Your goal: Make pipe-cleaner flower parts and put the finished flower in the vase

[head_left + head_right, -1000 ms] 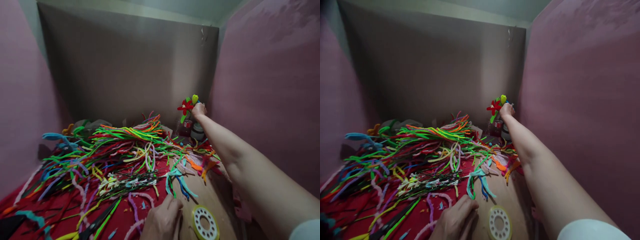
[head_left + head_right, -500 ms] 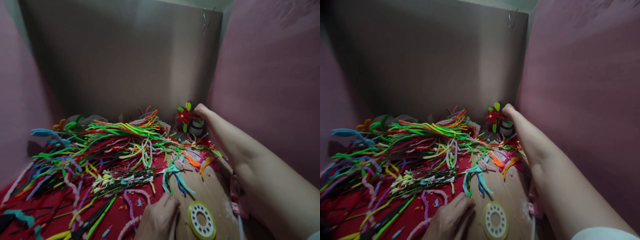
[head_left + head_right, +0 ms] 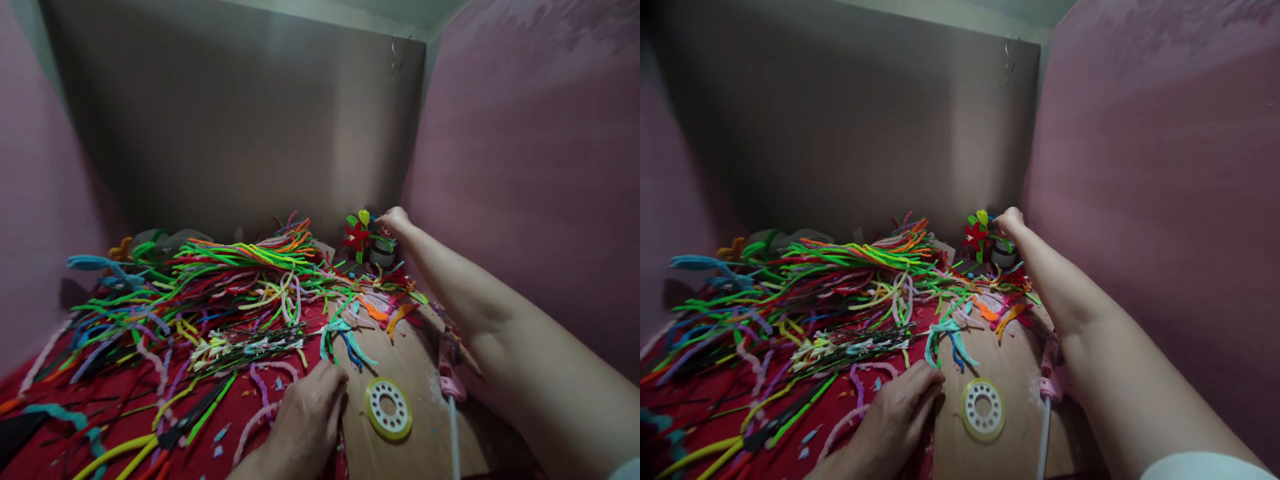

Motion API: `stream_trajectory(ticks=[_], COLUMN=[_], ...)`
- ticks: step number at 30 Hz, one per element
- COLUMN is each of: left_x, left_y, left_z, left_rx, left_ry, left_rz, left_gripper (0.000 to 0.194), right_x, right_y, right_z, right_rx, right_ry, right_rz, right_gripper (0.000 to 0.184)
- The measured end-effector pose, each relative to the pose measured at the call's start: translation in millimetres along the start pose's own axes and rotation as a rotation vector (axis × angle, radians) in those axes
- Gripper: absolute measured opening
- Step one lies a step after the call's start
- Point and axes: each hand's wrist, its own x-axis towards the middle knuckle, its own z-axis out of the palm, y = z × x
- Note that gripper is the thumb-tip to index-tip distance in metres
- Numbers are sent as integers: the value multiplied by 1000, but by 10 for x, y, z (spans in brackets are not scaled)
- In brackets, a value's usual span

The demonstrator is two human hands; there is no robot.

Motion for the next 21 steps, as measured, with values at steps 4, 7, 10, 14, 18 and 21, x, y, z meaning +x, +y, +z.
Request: stream_trajectory(ticks=[4,7,10,14,18,21], left_x=[1,-2,-6,-5,-14,-26], left_y=[-10,-6,11,21,-53,-132], left_z=[0,-2,-13,-24,40,101], left_rx=[-8,-4,11,45,65,65], left_ry=[-18,-17,-7,11,36,63], left_rz=[-24,-22,-15,30,108,132], left_gripper=[19,20,20,19,20,20], right_x=[-146,-219,-219,-153,-134,-134], right_y=[-4,-26,-53,-87,-135,-186], right_z=[63,157,249,354,459,517], right_rx=[-50,-90,-136,-213,-274,-288], right_ry=[-129,-126,-92,-82,-91,-81], right_rz=[34,-2,-48,-88,-105,-93], right_gripper=[33,32,32,30,31,30])
